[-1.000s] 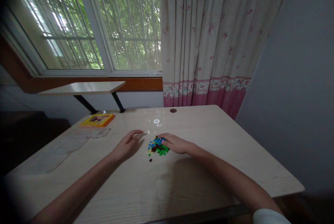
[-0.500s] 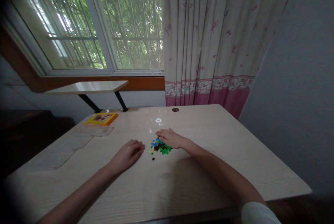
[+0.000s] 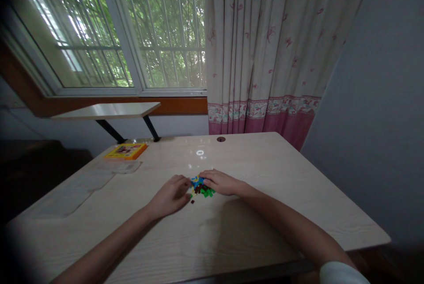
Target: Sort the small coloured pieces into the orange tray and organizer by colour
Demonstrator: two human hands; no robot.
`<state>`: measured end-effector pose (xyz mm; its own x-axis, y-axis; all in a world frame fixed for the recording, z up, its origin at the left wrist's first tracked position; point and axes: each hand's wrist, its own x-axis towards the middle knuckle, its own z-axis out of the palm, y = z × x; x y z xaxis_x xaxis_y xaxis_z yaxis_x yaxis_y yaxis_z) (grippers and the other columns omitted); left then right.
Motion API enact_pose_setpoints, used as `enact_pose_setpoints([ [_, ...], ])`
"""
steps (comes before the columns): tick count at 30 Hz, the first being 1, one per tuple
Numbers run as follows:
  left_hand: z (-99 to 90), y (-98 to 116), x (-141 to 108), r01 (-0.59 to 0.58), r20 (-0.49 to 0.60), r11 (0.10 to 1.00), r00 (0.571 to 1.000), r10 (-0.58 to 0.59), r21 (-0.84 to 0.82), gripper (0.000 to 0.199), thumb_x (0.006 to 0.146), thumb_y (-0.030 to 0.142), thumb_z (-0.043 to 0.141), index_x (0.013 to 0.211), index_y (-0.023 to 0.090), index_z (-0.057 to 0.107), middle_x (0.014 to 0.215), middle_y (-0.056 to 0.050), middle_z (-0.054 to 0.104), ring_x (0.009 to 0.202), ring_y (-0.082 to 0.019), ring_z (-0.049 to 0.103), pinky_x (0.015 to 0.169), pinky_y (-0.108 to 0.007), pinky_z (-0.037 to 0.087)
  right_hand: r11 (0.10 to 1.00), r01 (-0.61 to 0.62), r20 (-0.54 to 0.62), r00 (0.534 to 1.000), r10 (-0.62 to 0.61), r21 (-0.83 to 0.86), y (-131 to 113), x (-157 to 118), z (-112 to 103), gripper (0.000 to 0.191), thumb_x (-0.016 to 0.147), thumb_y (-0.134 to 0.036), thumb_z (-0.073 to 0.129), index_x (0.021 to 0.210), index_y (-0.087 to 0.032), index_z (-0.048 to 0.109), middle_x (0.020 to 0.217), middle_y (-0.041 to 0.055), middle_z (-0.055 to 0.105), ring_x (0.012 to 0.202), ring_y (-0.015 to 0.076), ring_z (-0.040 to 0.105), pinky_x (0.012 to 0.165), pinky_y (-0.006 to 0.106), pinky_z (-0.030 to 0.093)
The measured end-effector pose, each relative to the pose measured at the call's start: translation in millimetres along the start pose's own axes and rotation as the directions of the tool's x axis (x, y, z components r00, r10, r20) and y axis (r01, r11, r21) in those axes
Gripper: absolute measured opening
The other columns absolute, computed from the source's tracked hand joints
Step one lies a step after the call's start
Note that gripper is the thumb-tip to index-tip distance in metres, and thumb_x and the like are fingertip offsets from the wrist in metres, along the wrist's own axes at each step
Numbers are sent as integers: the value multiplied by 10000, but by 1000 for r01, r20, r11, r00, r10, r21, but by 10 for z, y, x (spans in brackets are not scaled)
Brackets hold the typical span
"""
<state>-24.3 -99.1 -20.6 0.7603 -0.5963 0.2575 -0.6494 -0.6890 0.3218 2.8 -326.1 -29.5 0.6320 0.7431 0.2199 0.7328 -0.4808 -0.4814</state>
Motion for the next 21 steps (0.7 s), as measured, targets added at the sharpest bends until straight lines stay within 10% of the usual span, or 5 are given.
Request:
enact_pose_setpoints([
  [6, 21, -208, -32, -57, 196, 990, 980, 31, 128, 822, 717, 613, 402, 1349, 143, 165, 1395, -165, 201, 1267, -306, 200, 995, -499, 183, 993, -84, 77, 993, 91, -85, 77, -125, -32, 555, 880, -437, 300, 1339, -131, 241, 1376, 118, 266, 1275, 196, 207, 1052, 401, 149],
  [21, 167, -36, 154, -119, 320, 977, 946, 58, 175, 783, 796, 605, 195, 1360, 83, 41, 1414, -169, 63, 1306, -252, 48, 1031, -476, 99, 981, -85, 136, 985, 109, -173, -15, -200, -27, 652, 856, -507, 293, 1358, -109, 171, 1391, 145, 209, 1287, 216, 163, 1051, 433, 93],
])
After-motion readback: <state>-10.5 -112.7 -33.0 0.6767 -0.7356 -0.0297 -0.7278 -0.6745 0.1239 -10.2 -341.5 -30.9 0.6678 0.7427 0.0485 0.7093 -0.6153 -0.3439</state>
